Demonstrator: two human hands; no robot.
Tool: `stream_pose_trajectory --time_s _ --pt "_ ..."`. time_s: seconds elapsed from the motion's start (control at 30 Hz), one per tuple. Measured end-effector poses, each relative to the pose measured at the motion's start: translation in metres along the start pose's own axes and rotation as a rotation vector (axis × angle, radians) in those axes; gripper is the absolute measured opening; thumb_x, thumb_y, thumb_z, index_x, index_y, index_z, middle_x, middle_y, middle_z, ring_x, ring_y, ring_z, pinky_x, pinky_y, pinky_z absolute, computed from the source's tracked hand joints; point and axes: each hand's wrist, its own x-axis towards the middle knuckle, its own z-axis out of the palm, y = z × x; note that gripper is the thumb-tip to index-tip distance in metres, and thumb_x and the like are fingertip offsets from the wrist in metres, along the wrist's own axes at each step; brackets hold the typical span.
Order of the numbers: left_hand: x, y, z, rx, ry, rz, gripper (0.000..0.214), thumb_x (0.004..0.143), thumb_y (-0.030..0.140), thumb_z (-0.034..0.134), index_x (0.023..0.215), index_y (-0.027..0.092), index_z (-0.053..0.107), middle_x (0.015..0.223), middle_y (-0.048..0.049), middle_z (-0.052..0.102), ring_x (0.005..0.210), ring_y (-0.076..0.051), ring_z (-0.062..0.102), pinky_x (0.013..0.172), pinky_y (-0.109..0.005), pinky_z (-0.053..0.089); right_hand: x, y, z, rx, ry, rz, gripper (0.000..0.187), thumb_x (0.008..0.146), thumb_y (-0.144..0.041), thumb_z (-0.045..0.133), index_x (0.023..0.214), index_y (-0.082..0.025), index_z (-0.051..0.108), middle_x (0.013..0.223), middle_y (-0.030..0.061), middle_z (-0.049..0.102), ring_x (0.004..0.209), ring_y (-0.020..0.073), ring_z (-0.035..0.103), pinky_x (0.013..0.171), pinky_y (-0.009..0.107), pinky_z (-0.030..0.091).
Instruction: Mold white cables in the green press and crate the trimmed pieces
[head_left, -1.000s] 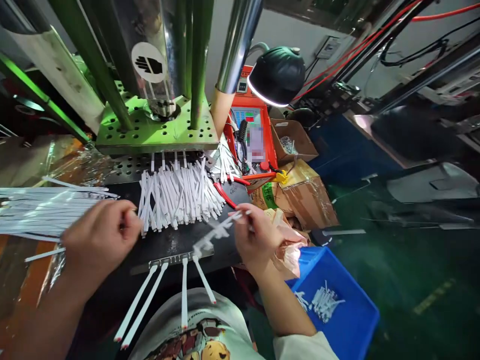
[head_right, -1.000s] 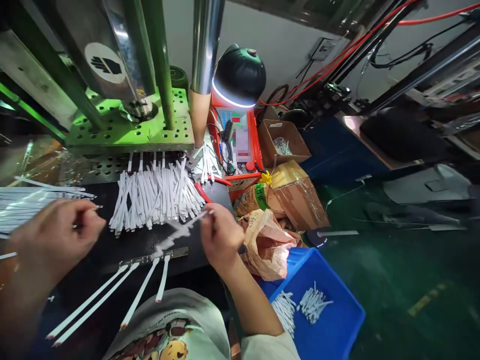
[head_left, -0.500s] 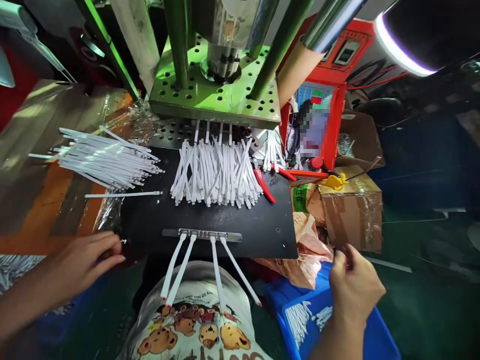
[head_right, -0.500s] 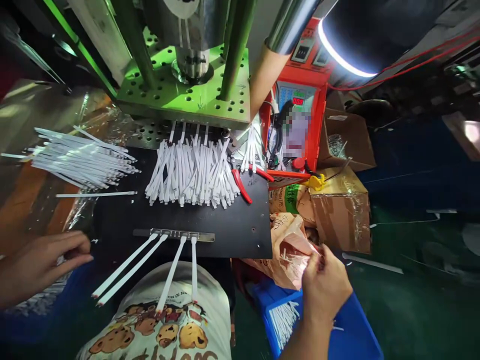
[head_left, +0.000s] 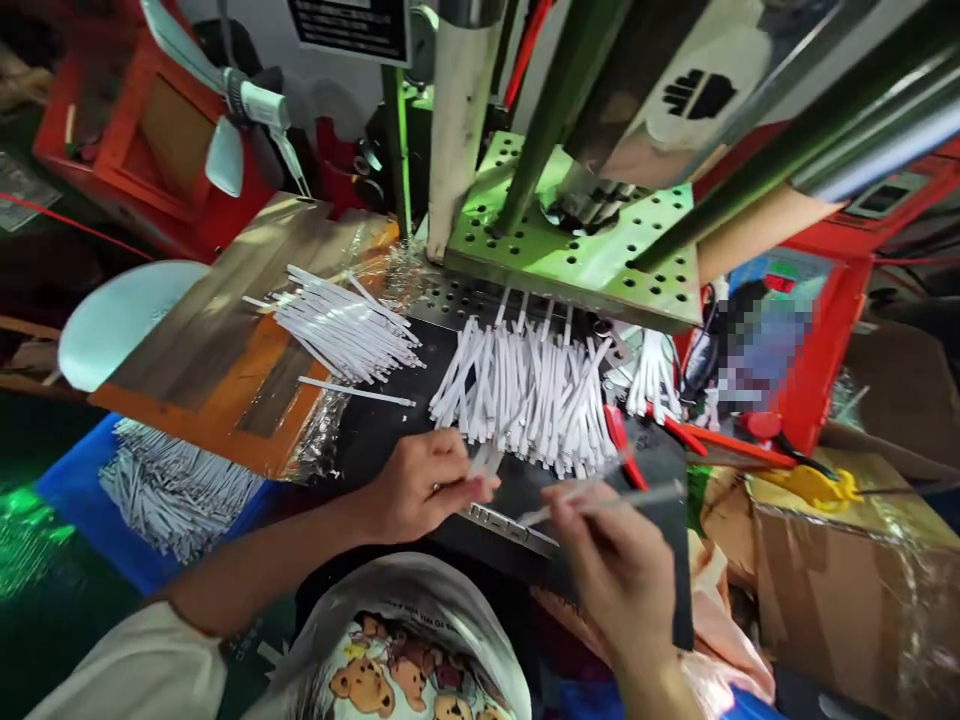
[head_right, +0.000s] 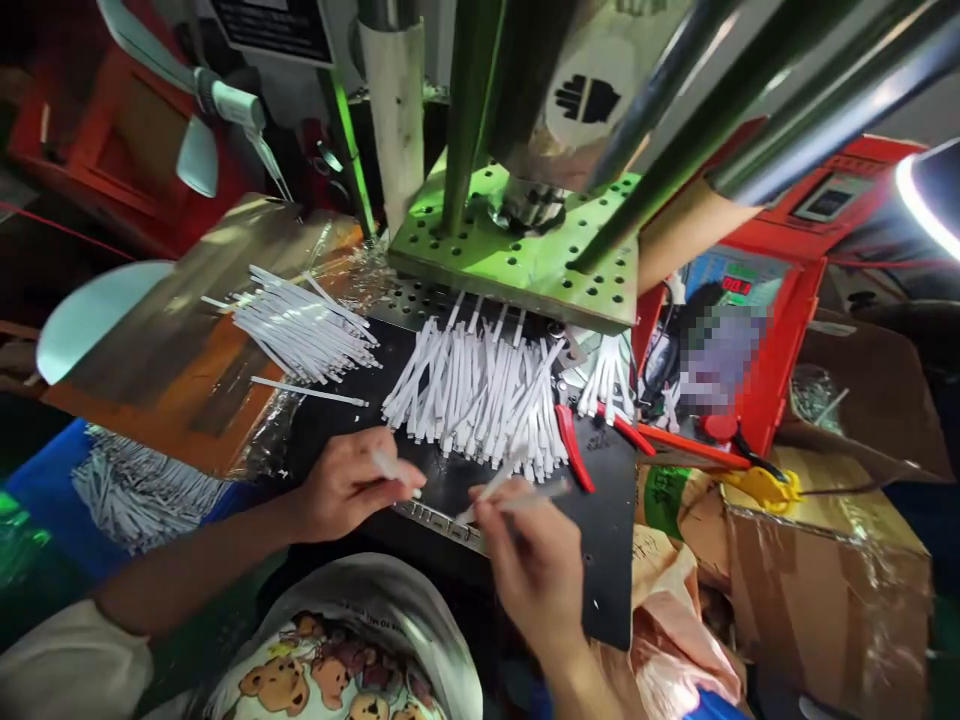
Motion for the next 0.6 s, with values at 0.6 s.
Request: stream_pose_trajectory --time_s 0.6 --pt "-0.018 -0.05 -0.071 0.856 -0.132 -0.005 0.017 0.096 0.009 0.048 0.085 0.015 0.059 0.084 -0.0059 0.062 0.081 -0.022 0.058 0.077 -0.037 0.044 0.157 -0.019 0.105 -0.705 -0.478 -0.393 0.013 0.096 -0.019 0.054 0.099 -0.016 0.066 0.091 0.0088 0.069 0.08 0.0203 0.068 0.066 0.028 0.046"
